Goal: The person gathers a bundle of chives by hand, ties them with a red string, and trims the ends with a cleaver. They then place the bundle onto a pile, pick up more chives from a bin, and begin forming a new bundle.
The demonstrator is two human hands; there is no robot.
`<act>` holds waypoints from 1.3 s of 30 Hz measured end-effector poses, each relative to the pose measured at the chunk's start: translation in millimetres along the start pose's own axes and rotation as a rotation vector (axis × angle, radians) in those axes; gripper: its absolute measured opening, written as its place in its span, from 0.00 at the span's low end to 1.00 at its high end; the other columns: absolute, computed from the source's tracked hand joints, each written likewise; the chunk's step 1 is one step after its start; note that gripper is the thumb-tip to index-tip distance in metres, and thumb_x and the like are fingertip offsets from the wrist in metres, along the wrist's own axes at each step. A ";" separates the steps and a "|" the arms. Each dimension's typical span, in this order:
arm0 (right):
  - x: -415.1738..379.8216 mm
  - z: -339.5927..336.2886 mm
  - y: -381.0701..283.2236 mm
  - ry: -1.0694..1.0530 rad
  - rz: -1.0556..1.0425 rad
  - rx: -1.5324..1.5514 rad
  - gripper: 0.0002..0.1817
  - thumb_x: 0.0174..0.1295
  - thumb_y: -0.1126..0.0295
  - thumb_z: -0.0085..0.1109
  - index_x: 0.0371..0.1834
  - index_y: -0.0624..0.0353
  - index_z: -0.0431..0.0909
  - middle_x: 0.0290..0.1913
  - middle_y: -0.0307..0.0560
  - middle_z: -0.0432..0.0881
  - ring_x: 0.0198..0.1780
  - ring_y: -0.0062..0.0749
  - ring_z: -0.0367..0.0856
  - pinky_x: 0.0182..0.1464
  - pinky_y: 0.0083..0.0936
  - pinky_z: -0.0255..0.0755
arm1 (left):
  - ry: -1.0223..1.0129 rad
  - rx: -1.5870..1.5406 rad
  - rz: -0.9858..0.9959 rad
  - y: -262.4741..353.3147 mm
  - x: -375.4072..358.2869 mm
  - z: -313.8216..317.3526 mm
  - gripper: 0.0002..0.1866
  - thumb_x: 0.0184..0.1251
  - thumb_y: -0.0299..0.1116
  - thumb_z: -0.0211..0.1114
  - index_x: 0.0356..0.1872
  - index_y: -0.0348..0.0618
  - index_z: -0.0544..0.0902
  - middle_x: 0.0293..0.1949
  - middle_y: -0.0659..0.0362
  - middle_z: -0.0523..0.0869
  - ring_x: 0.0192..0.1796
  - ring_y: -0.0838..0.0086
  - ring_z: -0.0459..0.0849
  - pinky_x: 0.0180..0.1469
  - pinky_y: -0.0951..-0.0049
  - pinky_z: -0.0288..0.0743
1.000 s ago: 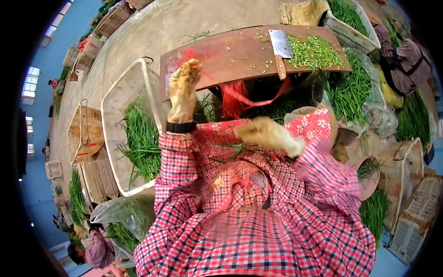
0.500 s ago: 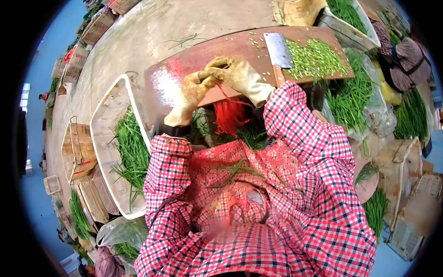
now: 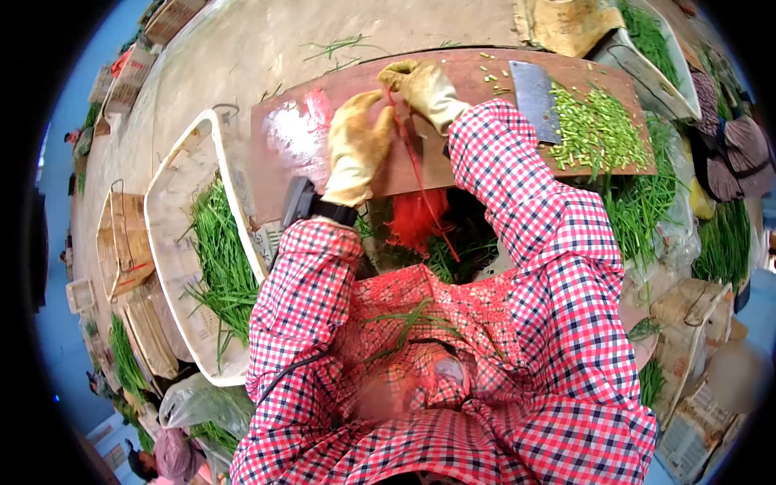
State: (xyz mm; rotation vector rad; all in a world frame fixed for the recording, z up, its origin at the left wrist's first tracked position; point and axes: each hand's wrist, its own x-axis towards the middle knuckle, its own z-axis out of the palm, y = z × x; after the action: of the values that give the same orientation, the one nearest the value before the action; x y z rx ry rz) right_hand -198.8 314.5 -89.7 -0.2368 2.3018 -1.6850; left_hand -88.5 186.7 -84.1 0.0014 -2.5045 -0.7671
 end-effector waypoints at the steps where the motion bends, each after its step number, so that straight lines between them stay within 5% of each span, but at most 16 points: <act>1: -4.3 0.1 -12.2 0.023 -0.017 -0.094 0.14 0.61 0.59 0.67 0.44 0.56 0.86 0.35 0.44 0.88 0.35 0.24 0.83 0.38 0.23 0.77 | 0.104 -0.054 0.108 -1.9 -3.8 11.7 0.16 0.62 0.39 0.66 0.47 0.41 0.83 0.47 0.50 0.85 0.51 0.56 0.82 0.56 0.62 0.74; 2: 17.3 -3.0 19.7 0.093 -0.263 -0.375 0.14 0.64 0.57 0.62 0.44 0.55 0.86 0.35 0.45 0.88 0.33 0.27 0.84 0.36 0.26 0.77 | 0.047 -0.092 0.209 11.1 3.8 3.1 0.11 0.59 0.34 0.64 0.40 0.40 0.83 0.39 0.50 0.85 0.45 0.55 0.82 0.49 0.58 0.76; 3: 11.7 -4.9 14.2 0.013 -0.092 -0.186 0.16 0.66 0.54 0.58 0.45 0.52 0.85 0.37 0.46 0.88 0.33 0.32 0.85 0.36 0.30 0.77 | -0.040 -0.001 0.193 4.0 3.2 25.1 0.06 0.54 0.30 0.61 0.33 0.42 0.81 0.32 0.52 0.83 0.40 0.56 0.81 0.42 0.55 0.75; 4: 20.9 -9.6 14.2 0.050 -0.152 -0.504 0.18 0.66 0.51 0.58 0.45 0.53 0.85 0.38 0.46 0.88 0.34 0.33 0.85 0.36 0.32 0.78 | -0.086 0.087 0.165 1.0 -5.7 35.3 0.06 0.52 0.29 0.59 0.32 0.45 0.80 0.34 0.55 0.82 0.39 0.59 0.80 0.37 0.57 0.75; 6: 26.6 -18.7 6.8 -0.108 -0.112 -0.287 0.20 0.66 0.54 0.57 0.48 0.60 0.82 0.41 0.49 0.87 0.38 0.38 0.86 0.41 0.33 0.79 | -0.044 0.198 0.195 -0.7 -9.7 43.9 0.10 0.55 0.34 0.58 0.39 0.49 0.82 0.40 0.60 0.83 0.44 0.64 0.81 0.40 0.62 0.73; 9: 14.2 -54.9 14.4 0.264 -0.497 -0.687 0.16 0.67 0.63 0.57 0.53 0.60 0.81 0.47 0.50 0.86 0.43 0.32 0.85 0.45 0.23 0.77 | -0.011 0.100 0.211 12.6 -1.3 41.9 0.10 0.56 0.36 0.58 0.37 0.48 0.84 0.43 0.61 0.85 0.48 0.63 0.80 0.44 0.57 0.73; 10: -7.2 -60.9 13.8 0.282 -0.735 -1.122 0.15 0.67 0.66 0.57 0.53 0.61 0.81 0.47 0.50 0.86 0.43 0.30 0.84 0.46 0.21 0.76 | -0.046 0.118 0.238 8.3 1.3 44.7 0.10 0.55 0.37 0.59 0.35 0.48 0.85 0.41 0.60 0.85 0.45 0.62 0.81 0.42 0.58 0.74; 12: -46.9 -57.0 9.4 0.165 -0.756 -1.088 0.14 0.67 0.70 0.56 0.54 0.62 0.80 0.46 0.47 0.86 0.43 0.26 0.83 0.46 0.19 0.75 | -0.177 0.061 0.326 -8.4 12.8 44.0 0.10 0.55 0.39 0.61 0.33 0.47 0.85 0.37 0.58 0.85 0.41 0.60 0.82 0.40 0.58 0.76; 15: -92.2 -30.4 13.5 -0.039 -0.159 -0.265 0.14 0.68 0.71 0.57 0.54 0.64 0.80 0.44 0.41 0.85 0.42 0.22 0.80 0.46 0.18 0.74 | -0.399 -0.112 0.200 -12.6 21.7 21.8 0.15 0.58 0.41 0.62 0.41 0.44 0.87 0.40 0.50 0.88 0.46 0.56 0.85 0.48 0.58 0.79; 20: -90.5 -48.1 16.5 -0.241 0.110 -0.046 0.13 0.68 0.71 0.59 0.54 0.62 0.81 0.48 0.39 0.84 0.47 0.20 0.81 0.49 0.14 0.74 | -0.508 -0.326 -0.033 -88.3 11.8 -106.7 0.19 0.65 0.41 0.59 0.54 0.47 0.83 0.51 0.52 0.86 0.50 0.61 0.85 0.56 0.65 0.77; 22: -98.5 -59.6 4.6 -0.261 -0.012 -0.224 0.14 0.70 0.70 0.57 0.56 0.62 0.80 0.49 0.40 0.85 0.49 0.22 0.81 0.52 0.17 0.74 | -0.320 -0.399 -0.020 -113.4 -34.0 -203.9 0.15 0.69 0.39 0.58 0.42 0.37 0.86 0.40 0.49 0.88 0.45 0.62 0.85 0.49 0.67 0.77; 23: -103.9 -61.7 -4.1 -0.239 -0.083 -0.390 0.15 0.70 0.70 0.56 0.56 0.62 0.80 0.50 0.41 0.85 0.50 0.23 0.81 0.54 0.18 0.73 | -0.511 -0.210 -0.139 -145.6 -48.2 -232.5 0.17 0.68 0.35 0.63 0.53 0.36 0.81 0.50 0.50 0.85 0.54 0.63 0.82 0.54 0.66 0.77; 24: -109.6 -62.1 -6.6 -0.226 -0.088 -0.426 0.15 0.70 0.69 0.55 0.56 0.62 0.80 0.50 0.41 0.85 0.51 0.23 0.81 0.54 0.18 0.73 | -0.405 0.103 -0.135 -187.8 -84.7 -233.2 0.17 0.70 0.36 0.60 0.57 0.48 0.82 0.52 0.54 0.86 0.53 0.66 0.85 0.58 0.67 0.77; 26: -120.1 -59.1 -15.2 -0.205 -0.105 -0.502 0.15 0.71 0.69 0.55 0.56 0.62 0.80 0.50 0.42 0.85 0.52 0.24 0.81 0.56 0.19 0.72 | -0.516 0.348 -0.152 -225.6 -156.1 -266.5 0.18 0.66 0.35 0.65 0.56 0.46 0.82 0.53 0.54 0.85 0.54 0.65 0.84 0.59 0.68 0.77; 31: -142.0 -45.8 -9.1 -0.200 0.019 -0.468 0.14 0.69 0.71 0.57 0.55 0.63 0.80 0.51 0.43 0.85 0.52 0.24 0.81 0.57 0.19 0.72 | -0.813 0.320 -0.223 -245.6 -259.0 -257.1 0.27 0.54 0.33 0.72 0.58 0.42 0.79 0.55 0.52 0.83 0.57 0.61 0.81 0.62 0.65 0.74; 39: -163.3 0.7 -39.3 -0.321 0.091 -0.523 0.14 0.70 0.72 0.55 0.55 0.66 0.79 0.51 0.44 0.84 0.53 0.24 0.81 0.56 0.18 0.72 | -1.150 0.469 0.139 -270.3 -297.2 -141.4 0.25 0.50 0.31 0.69 0.54 0.54 0.80 0.48 0.64 0.84 0.56 0.68 0.79 0.53 0.63 0.72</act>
State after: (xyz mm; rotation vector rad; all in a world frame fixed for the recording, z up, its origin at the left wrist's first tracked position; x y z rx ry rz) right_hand -45.1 349.6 -31.9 -0.4608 2.4063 -0.8953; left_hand 197.4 -70.5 -267.1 -0.5949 -3.6391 -0.0380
